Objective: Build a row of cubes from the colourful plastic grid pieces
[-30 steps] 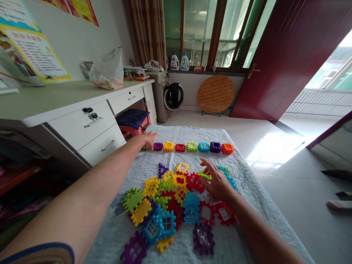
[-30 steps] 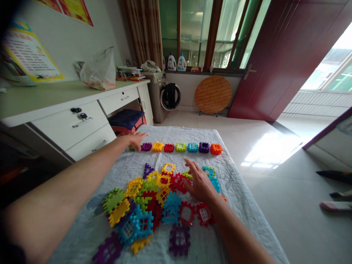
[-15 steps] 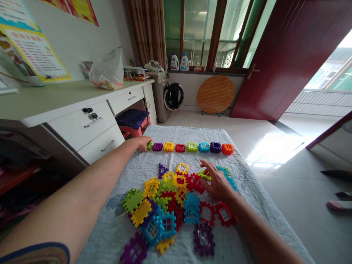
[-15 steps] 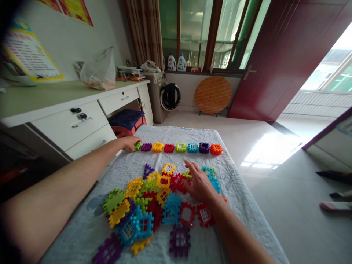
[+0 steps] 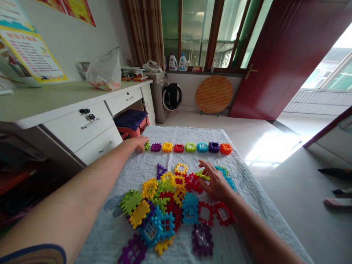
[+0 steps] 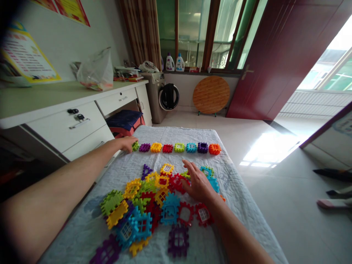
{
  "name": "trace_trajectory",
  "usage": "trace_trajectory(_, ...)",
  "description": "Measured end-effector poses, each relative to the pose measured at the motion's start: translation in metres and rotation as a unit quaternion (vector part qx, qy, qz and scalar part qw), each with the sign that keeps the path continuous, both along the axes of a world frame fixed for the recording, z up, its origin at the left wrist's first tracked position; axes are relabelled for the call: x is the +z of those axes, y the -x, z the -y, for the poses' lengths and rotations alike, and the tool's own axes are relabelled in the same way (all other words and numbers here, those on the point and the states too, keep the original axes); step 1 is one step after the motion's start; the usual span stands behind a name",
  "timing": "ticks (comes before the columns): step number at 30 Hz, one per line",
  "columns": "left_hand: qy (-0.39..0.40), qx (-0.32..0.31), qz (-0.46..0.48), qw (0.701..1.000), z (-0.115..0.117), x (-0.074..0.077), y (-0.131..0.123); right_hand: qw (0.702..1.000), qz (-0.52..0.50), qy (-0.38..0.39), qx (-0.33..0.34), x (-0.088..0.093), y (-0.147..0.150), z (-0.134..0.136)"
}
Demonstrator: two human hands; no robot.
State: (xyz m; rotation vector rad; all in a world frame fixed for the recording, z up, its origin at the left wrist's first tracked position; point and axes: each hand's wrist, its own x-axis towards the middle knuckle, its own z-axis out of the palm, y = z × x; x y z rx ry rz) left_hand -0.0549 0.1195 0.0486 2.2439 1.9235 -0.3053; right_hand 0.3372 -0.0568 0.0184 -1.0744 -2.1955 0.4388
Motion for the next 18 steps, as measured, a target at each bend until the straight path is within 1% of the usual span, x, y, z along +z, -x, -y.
trace_trajectory(3, -0.001, 0.01, -0.033, 0.999, 0.002, 0.005, -0.009, 1.0, 0.004, -0.003, -0.002, 0.0, 0.0, 0.0)
trace_trajectory(8, -0.012, -0.042, -0.043, 0.998, 0.012, 0.017, -0.038, 1.0, 0.006, -0.009, -0.002, -0.001, 0.0, -0.001)
trace_trajectory(11, -0.032, -0.072, -0.035, 0.996, 0.023, 0.024, -0.055, 1.0, 0.006, -0.01, 0.003, -0.001, -0.001, -0.001)
trace_trajectory(13, -0.073, -0.104, -0.017, 0.992, 0.035, 0.03, -0.064, 1.0, 0.005, -0.015, 0.004, 0.0, -0.002, -0.001)
trace_trajectory(16, -0.146, -0.149, 0.037, 0.977, 0.066, 0.038, -0.072, 1.0, 0.01, -0.016, 0.003, 0.0, -0.003, -0.002)
trace_trajectory(17, -0.152, -0.154, 0.058, 0.975, 0.079, 0.039, -0.073, 1.0, 0.014, -0.015, 0.003, 0.0, -0.003, -0.002)
trace_trajectory(18, -0.14, -0.153, 0.079, 0.975, 0.092, 0.04, -0.074, 1.0, 0.017, -0.015, 0.004, 0.0, -0.003, -0.002)
